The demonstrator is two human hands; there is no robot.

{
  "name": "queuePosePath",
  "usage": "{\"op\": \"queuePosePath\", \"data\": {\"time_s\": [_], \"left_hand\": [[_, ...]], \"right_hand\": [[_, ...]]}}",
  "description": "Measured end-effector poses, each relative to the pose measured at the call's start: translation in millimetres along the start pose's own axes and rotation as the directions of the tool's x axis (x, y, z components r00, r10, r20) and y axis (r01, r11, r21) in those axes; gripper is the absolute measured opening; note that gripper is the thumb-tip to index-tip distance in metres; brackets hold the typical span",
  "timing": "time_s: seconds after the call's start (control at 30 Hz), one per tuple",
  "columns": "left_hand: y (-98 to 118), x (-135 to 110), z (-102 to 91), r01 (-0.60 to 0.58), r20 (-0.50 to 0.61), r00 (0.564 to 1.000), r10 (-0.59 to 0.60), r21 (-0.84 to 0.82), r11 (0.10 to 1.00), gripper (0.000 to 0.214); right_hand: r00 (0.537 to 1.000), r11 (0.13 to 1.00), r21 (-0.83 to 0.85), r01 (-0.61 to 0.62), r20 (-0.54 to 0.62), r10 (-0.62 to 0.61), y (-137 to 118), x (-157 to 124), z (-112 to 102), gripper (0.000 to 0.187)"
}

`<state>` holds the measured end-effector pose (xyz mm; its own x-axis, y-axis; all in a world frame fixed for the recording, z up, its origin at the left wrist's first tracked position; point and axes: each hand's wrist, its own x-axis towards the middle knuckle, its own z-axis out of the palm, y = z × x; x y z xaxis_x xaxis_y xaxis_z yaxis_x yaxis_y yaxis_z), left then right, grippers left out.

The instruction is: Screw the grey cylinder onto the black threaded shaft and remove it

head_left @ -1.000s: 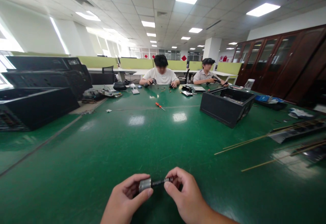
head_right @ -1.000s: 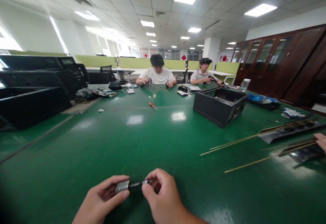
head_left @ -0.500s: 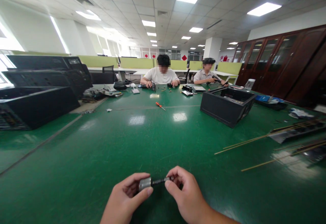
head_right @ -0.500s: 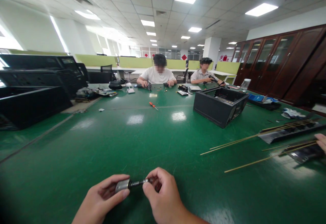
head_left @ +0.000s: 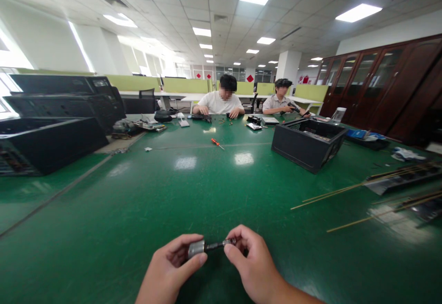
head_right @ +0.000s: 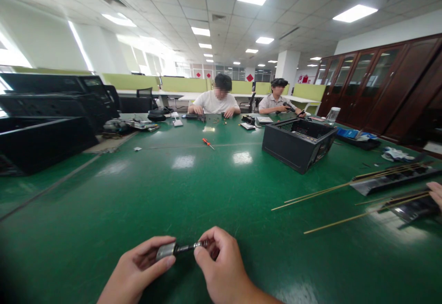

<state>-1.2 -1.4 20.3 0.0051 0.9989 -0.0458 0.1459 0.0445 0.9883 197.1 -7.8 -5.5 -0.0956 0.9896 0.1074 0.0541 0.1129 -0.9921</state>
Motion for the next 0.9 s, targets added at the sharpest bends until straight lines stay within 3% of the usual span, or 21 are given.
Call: {"op": "queuePosePath", "data": {"time_s": [0.9], "left_hand": [[-2.0, 0.1, -0.4, 0.009, 0.009, 1.0, -0.009, -0.014, 1.0, 0.04]], "right_hand": [[1.0, 0.997, 0.074, -0.016, -0.017, 0.017, 1.8, 1.4, -1.2, 0.011]]}}
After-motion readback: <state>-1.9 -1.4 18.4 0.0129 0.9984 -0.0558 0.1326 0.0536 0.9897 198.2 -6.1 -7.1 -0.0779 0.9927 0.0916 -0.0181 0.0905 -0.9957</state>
